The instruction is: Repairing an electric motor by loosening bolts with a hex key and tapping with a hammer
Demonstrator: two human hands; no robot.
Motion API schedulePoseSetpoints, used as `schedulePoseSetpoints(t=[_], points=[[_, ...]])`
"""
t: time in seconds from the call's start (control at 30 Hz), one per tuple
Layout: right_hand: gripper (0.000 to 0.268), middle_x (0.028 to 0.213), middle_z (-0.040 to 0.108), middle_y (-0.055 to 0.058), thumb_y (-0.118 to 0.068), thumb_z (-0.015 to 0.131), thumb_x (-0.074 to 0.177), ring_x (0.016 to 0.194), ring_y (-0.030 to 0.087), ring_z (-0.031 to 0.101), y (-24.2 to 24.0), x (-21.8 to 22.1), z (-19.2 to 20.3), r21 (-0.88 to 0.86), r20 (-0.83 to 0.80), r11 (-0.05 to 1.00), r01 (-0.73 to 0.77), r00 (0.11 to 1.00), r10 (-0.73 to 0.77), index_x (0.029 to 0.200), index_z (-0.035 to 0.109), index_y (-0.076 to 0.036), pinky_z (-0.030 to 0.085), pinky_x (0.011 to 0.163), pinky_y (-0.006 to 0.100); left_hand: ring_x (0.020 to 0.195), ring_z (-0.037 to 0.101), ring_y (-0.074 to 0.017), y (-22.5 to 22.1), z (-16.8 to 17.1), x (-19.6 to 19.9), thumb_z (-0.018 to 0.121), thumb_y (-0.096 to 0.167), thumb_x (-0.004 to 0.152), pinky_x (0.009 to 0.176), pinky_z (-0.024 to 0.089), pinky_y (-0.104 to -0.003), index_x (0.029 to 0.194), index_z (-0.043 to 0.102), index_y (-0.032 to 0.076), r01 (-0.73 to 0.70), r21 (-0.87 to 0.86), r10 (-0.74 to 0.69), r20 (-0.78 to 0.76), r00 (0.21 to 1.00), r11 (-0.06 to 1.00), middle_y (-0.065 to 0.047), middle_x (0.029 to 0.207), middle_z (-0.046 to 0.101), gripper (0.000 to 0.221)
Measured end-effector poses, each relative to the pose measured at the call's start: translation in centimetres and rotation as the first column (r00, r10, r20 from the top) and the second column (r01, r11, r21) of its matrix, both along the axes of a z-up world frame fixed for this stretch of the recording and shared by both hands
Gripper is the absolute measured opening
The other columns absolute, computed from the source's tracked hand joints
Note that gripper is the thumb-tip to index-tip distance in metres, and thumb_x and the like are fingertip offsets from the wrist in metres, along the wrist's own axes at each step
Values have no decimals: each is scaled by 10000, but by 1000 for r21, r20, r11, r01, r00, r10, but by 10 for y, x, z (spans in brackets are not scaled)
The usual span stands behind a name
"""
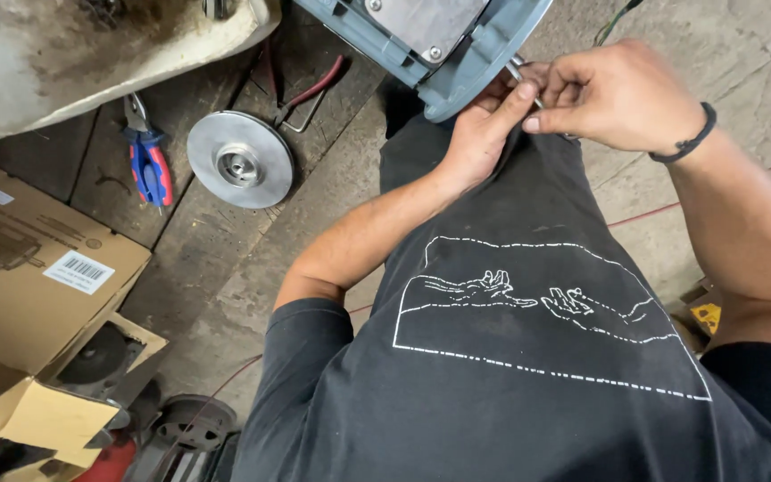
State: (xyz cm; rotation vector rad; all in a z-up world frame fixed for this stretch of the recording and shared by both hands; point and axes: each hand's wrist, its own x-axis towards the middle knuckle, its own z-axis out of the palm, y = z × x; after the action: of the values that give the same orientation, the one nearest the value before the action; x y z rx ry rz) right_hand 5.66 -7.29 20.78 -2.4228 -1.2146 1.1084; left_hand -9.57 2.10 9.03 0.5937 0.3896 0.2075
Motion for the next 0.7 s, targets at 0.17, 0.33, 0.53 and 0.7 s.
schedulePoseSetpoints(t=[0.17,0.33,0.53,0.7], points=[[220,505,560,68,-355,615,1060,507,218,500,5,8,11,-147,-241,989,-13,970,-23,1021,818,-281,414,638,368,1367,593,-272,-4,5,3,596,254,1138,1260,445,-425,1255,699,-1,-46,29,44,68,997,999,-187,1384,661,298],[219,741,695,55,-418,781,973,687,263,653,-7,3,-8,26,-27,1000,16,1000,-15,1004,782,-202,453,692,398,1408,580,-307,-2,-8,-3,589,265,1163,1222,470,-431,1451,596,-19,37,-151,-17,132,991,988,-183,1518,588,405],[236,809,708,-17,-282,871,928,785,202,694,-9,-12,-20,227,42,970,91,994,-103,911,684,-139,485,697,388,1259,633,-265,-14,-34,-6,717,138,1082,1107,508,-370,1330,663,-36,-66,-219,71,15,997,974,-173,1326,695,307],[265,955,720,72,-183,847,1012,854,242,692,-17,-35,-41,339,-94,902,268,963,-251,1132,655,-46,515,743,394,1209,656,-227,-4,-17,-4,665,122,1111,1064,521,-349,1302,689,-15,-135,-158,146,54,988,978,-134,1291,714,236]])
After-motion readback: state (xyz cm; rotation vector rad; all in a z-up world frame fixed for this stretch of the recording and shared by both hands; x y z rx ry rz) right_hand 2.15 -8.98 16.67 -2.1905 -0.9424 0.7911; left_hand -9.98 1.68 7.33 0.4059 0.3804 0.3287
